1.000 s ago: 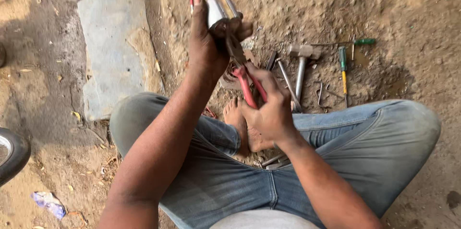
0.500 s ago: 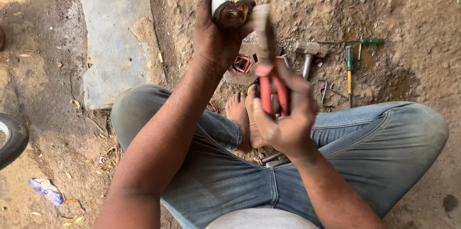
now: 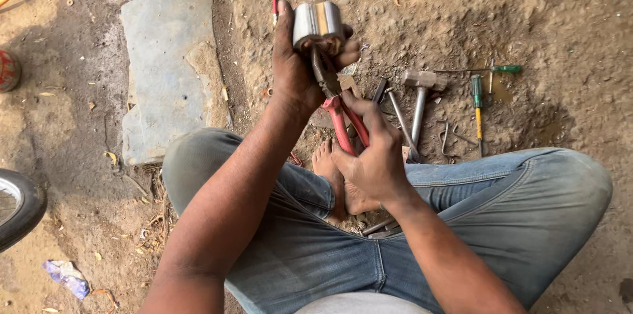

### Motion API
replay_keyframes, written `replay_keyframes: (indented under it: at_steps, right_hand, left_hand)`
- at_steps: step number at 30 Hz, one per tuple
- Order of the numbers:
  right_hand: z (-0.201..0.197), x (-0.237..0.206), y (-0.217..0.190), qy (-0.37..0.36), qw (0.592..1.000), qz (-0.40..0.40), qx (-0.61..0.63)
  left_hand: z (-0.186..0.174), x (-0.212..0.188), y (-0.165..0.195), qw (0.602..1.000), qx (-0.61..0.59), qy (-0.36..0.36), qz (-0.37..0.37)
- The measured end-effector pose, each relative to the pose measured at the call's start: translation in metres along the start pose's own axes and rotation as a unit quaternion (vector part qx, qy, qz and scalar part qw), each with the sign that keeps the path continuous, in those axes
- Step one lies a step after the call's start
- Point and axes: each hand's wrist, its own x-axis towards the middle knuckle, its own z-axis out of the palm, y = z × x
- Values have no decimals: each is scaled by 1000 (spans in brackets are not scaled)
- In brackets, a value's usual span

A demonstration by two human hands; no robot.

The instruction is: The person sits on the ground and uses pliers and a hammer to remove copper wire coils from a cylindrical metal motor housing. The person repeatedly pulls and cuts the wires, then hammers the housing to loosen the coils, eventually extracting a bundle of copper wire.

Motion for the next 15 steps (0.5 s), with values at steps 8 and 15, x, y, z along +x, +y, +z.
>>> replay_keyframes:
  at_steps: [8,15]
  right_hand:
    - [2,-2,10,93,992,-81,40]
    - [-5,-23,39,-12,990,42,134]
  left_hand:
    - [-8,7,-7,997,-37,68,17]
    - [-8,2,-9,999,25,20,-3]
